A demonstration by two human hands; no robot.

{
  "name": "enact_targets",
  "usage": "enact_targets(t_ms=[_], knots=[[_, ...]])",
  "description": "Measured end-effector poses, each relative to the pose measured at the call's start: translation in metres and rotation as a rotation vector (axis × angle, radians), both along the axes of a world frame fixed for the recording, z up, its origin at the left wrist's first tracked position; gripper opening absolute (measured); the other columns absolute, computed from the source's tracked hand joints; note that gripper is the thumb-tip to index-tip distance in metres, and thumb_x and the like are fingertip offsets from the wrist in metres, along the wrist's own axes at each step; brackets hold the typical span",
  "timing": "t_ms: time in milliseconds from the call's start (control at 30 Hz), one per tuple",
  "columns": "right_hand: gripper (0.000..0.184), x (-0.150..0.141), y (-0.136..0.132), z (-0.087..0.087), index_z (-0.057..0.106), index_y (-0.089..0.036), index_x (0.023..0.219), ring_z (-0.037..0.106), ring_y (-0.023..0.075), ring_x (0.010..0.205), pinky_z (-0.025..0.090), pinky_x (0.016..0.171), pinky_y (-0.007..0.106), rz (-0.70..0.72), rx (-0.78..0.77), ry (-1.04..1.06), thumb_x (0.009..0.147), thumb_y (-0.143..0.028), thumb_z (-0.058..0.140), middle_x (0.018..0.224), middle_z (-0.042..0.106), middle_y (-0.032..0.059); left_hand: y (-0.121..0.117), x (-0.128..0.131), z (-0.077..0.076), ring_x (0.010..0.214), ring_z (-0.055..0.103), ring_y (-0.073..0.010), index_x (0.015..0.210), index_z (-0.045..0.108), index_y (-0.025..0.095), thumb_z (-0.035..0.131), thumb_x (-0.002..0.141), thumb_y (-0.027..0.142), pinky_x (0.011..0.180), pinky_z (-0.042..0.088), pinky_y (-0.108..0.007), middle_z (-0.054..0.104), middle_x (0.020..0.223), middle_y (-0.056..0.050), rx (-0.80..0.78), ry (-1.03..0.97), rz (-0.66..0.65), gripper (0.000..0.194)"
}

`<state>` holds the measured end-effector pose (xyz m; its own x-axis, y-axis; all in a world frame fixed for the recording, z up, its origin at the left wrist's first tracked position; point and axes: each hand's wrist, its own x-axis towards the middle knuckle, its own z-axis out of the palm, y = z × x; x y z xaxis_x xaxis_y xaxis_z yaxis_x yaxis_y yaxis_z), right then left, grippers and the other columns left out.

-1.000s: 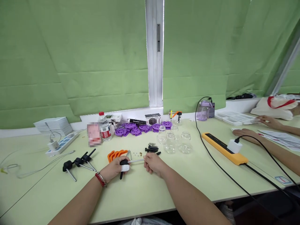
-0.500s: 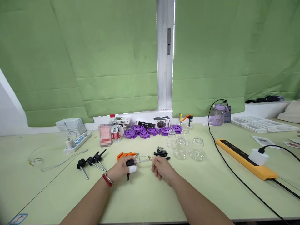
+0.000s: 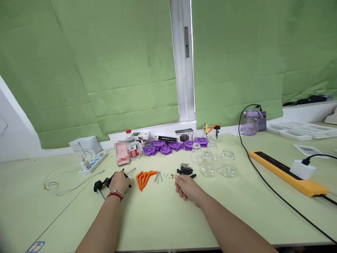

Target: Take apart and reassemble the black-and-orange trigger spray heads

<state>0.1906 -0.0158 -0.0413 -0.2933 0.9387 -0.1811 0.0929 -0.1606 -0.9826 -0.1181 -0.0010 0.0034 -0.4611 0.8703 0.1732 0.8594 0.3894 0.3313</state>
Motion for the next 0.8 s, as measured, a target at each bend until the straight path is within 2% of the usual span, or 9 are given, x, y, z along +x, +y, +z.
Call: enact_targets(t_ms=[133, 233, 367, 433, 500, 600, 700, 800], knots=[[0.034, 0.0, -0.001, 0.002, 0.048, -0.018, 0.074, 0.045, 0.0061, 0.04, 0.03, 0.031, 0.016, 0.006, 0.003, -0.014, 0.087, -0.047, 0.04, 0.059, 0.054, -0.0012, 0.001, 0.001, -0.001, 0.094, 0.059, -0.0322, 0.087, 0.063, 0.014, 0.057, 0.067, 0.038, 0.066, 0.045, -0.035, 0.061, 0.106, -0.019, -0.023, -0.001, -0.017, 0.031], [0.032, 0.0, -0.001, 0.002, 0.048, -0.018, 0.074, 0.045, 0.0061, 0.04, 0.03, 0.031, 0.017, 0.01, 0.006, -0.021, 0.087, -0.046, 0.04, 0.06, 0.054, -0.0014, 0.001, -0.002, 0.003, 0.093, 0.059, -0.0318, 0.094, 0.062, 0.016, 0.053, 0.068, 0.046, 0.066, 0.044, -0.035, 0.061, 0.108, -0.017, 0.025, -0.017, 0.0, 0.04], [0.03, 0.0, -0.001, 0.001, 0.047, -0.018, 0.074, 0.045, 0.0065, 0.041, 0.03, 0.032, 0.017, 0.012, 0.015, -0.023, 0.087, -0.044, 0.04, 0.06, 0.054, -0.0012, -0.002, -0.013, 0.011, 0.097, 0.056, -0.0309, 0.101, 0.061, 0.016, 0.046, 0.074, 0.04, 0.07, 0.043, -0.036, 0.059, 0.112, -0.016, 0.206, 0.017, 0.11, 0.039], [0.03, -0.001, -0.001, 0.002, 0.047, -0.018, 0.073, 0.045, 0.0065, 0.041, 0.03, 0.032, 0.017, 0.006, 0.017, -0.034, 0.087, -0.043, 0.04, 0.06, 0.054, -0.0011, -0.003, -0.021, 0.012, 0.099, 0.054, -0.0316, 0.102, 0.062, 0.016, 0.044, 0.075, 0.034, 0.073, 0.042, -0.038, 0.059, 0.112, -0.016, 0.239, 0.073, 0.163, 0.037], [0.028, -0.001, -0.002, 0.002, 0.046, -0.018, 0.073, 0.044, 0.0064, 0.04, 0.03, 0.032, 0.017, 0.001, 0.023, -0.049, 0.088, -0.042, 0.039, 0.061, 0.054, -0.0009, -0.003, -0.029, 0.011, 0.101, 0.052, -0.033, 0.103, 0.062, 0.017, 0.044, 0.074, 0.028, 0.077, 0.039, -0.042, 0.059, 0.112, -0.016, 0.197, 0.124, 0.181, 0.036], [0.024, -0.002, -0.003, 0.003, 0.045, -0.019, 0.074, 0.044, 0.0071, 0.04, 0.03, 0.033, 0.018, -0.012, 0.039, -0.094, 0.088, -0.037, 0.038, 0.062, 0.055, -0.0011, 0.0, -0.038, 0.005, 0.103, 0.049, -0.0344, 0.1, 0.063, 0.019, 0.047, 0.07, 0.024, 0.08, 0.035, -0.045, 0.061, 0.11, -0.015, 0.09, 0.162, 0.135, 0.035], [0.019, -0.003, -0.001, 0.004, 0.048, -0.02, 0.077, 0.045, 0.0088, 0.041, 0.033, 0.038, 0.02, -0.058, 0.168, -0.234, 0.088, -0.032, 0.037, 0.061, 0.054, -0.0018, 0.003, -0.04, 0.001, 0.105, 0.046, -0.0341, 0.094, 0.064, 0.02, 0.048, 0.068, 0.021, 0.08, 0.033, -0.045, 0.061, 0.108, -0.014, 0.039, 0.202, 0.096, 0.03], [0.019, -0.006, 0.001, 0.004, 0.057, -0.019, 0.084, 0.054, 0.0129, 0.056, 0.041, 0.055, 0.025, -0.125, 0.451, -0.463, 0.087, -0.025, 0.039, 0.068, 0.059, 0.0015, 0.004, -0.04, -0.002, 0.104, 0.045, -0.0335, 0.085, 0.065, 0.019, 0.049, 0.064, 0.017, 0.079, 0.031, -0.045, 0.061, 0.106, -0.014, 0.005, 0.237, 0.078, 0.026]])
